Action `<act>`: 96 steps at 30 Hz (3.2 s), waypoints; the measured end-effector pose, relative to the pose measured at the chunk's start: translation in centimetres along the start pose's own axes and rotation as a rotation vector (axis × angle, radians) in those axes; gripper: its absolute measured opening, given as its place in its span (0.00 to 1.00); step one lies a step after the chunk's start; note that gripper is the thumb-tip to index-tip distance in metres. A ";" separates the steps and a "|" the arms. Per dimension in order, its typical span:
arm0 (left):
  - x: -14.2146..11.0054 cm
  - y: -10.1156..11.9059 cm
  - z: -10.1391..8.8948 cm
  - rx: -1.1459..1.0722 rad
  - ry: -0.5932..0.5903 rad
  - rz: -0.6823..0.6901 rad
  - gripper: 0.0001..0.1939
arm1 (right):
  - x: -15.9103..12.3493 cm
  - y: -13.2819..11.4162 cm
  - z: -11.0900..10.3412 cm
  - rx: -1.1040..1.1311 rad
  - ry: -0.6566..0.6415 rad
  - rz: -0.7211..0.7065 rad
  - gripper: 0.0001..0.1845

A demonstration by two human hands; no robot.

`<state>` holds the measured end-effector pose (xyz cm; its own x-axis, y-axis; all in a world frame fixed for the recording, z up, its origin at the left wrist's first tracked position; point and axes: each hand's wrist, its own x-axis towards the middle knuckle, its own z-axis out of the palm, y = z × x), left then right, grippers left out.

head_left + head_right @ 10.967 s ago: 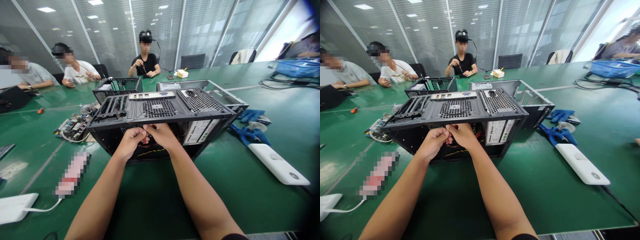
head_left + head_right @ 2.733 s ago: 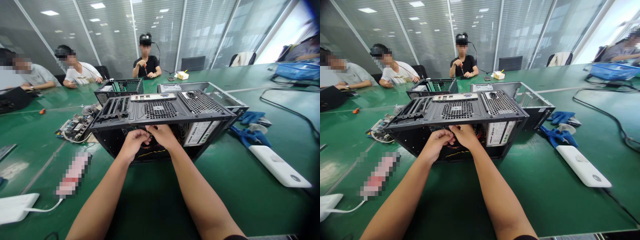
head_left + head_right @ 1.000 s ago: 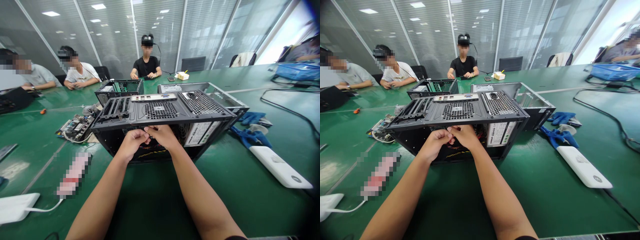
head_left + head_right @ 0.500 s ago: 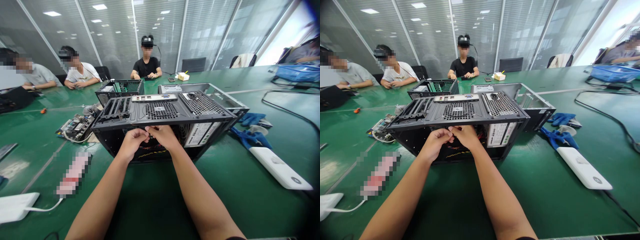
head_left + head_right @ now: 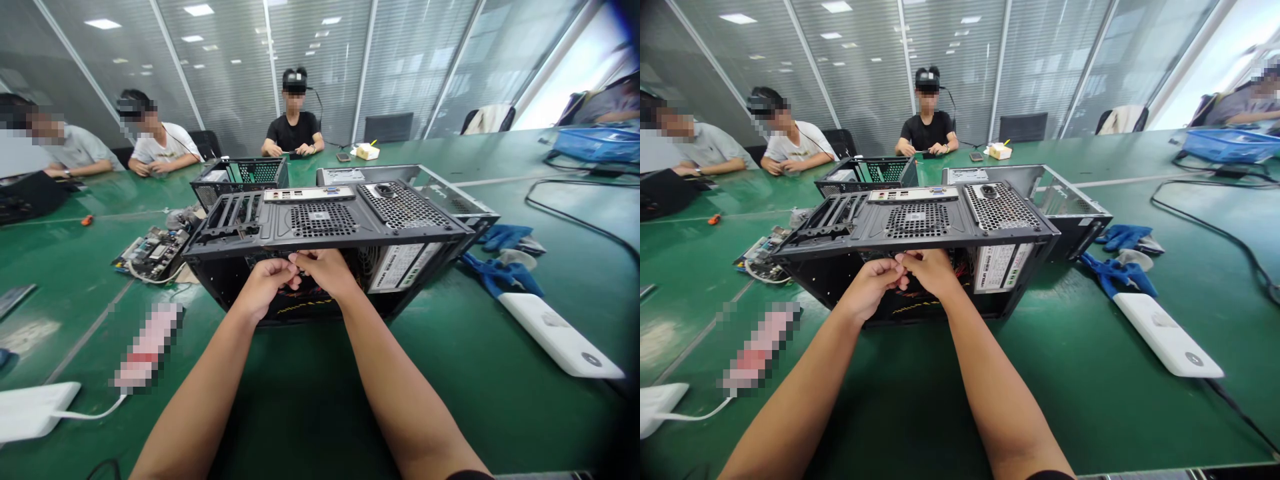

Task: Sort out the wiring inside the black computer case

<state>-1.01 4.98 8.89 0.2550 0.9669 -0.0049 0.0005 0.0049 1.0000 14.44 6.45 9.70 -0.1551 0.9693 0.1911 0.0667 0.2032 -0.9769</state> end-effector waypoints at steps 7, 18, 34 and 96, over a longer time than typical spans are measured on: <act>0.3 -0.4 0.6 0.084 0.116 0.110 0.11 | 0.1 0.3 0.0 -0.064 0.091 -0.066 0.09; -0.6 0.1 1.6 0.496 0.158 0.257 0.09 | 0.1 0.5 -0.3 -0.160 0.116 -0.154 0.09; 0.2 1.0 1.2 0.362 0.009 0.172 0.10 | -0.1 -0.1 -0.5 -0.276 0.143 -0.236 0.06; -2.3 3.3 1.5 0.808 0.130 0.260 0.10 | -1.0 -1.5 -0.7 -0.448 0.050 -0.204 0.14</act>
<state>-0.09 2.42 12.17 0.2300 0.9338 0.2741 0.6583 -0.3567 0.6628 15.14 5.24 11.04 -0.1628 0.9065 0.3895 0.4583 0.4191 -0.7838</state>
